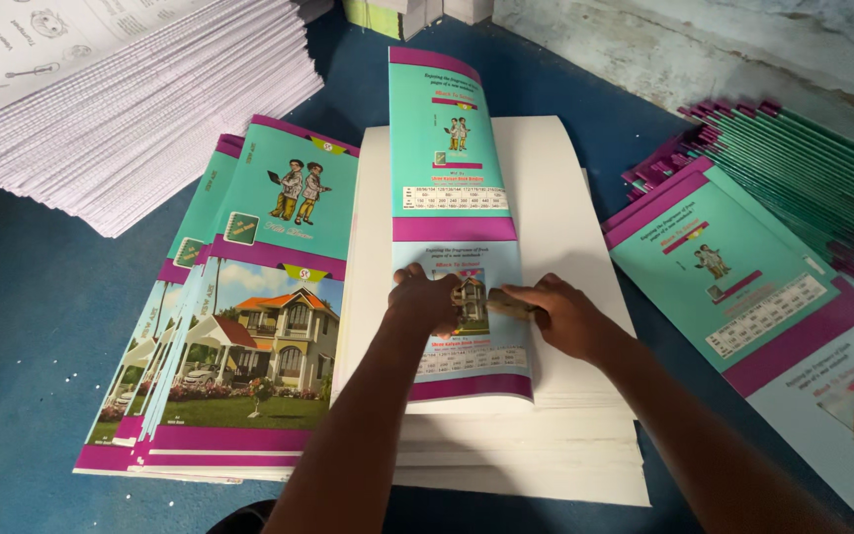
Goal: The person folds the pages of a book using a small rectangular tool to create a crease. They repeat this process for multiple books, stacking the folded books on the left side.
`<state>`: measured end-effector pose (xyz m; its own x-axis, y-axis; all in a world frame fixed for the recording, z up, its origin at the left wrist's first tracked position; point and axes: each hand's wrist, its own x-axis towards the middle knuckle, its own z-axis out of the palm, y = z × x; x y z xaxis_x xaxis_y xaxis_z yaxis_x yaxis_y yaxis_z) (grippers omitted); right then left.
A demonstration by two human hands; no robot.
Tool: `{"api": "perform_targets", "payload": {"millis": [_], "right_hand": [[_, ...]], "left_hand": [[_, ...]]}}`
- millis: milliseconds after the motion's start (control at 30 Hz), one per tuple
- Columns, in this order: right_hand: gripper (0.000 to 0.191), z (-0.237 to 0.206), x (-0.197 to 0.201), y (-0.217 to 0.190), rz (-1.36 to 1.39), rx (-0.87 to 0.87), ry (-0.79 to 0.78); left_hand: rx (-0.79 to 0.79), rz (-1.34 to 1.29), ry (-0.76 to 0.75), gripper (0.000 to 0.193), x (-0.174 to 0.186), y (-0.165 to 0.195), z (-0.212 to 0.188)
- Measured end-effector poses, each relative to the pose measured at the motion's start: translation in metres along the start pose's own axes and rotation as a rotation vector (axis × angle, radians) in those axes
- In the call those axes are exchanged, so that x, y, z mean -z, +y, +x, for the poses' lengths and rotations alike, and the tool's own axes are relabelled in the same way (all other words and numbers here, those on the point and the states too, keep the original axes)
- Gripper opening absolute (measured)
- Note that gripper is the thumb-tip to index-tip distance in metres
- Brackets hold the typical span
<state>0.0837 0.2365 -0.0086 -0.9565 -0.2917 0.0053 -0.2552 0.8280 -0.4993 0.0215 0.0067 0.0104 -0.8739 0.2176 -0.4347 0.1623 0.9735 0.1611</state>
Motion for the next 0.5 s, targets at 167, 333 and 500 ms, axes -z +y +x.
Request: {"api": "perform_targets", "payload": {"millis": [167, 333, 500], "right_hand": [[0.063, 0.009, 0.0, 0.004, -0.074, 0.042, 0.091], [0.06, 0.038, -0.006, 0.02, -0.164, 0.159, 0.27], [0.057, 0.08, -0.007, 0.041, -0.122, 0.137, 0.318]], "left_hand": [[-0.019, 0.044, -0.008, 0.095, 0.001, 0.001, 0.001], [-0.018, 0.055, -0.027, 0.088, 0.003, 0.0, 0.0], [-0.028, 0.073, -0.031, 0.084, 0.005, 0.0, 0.0]]}}
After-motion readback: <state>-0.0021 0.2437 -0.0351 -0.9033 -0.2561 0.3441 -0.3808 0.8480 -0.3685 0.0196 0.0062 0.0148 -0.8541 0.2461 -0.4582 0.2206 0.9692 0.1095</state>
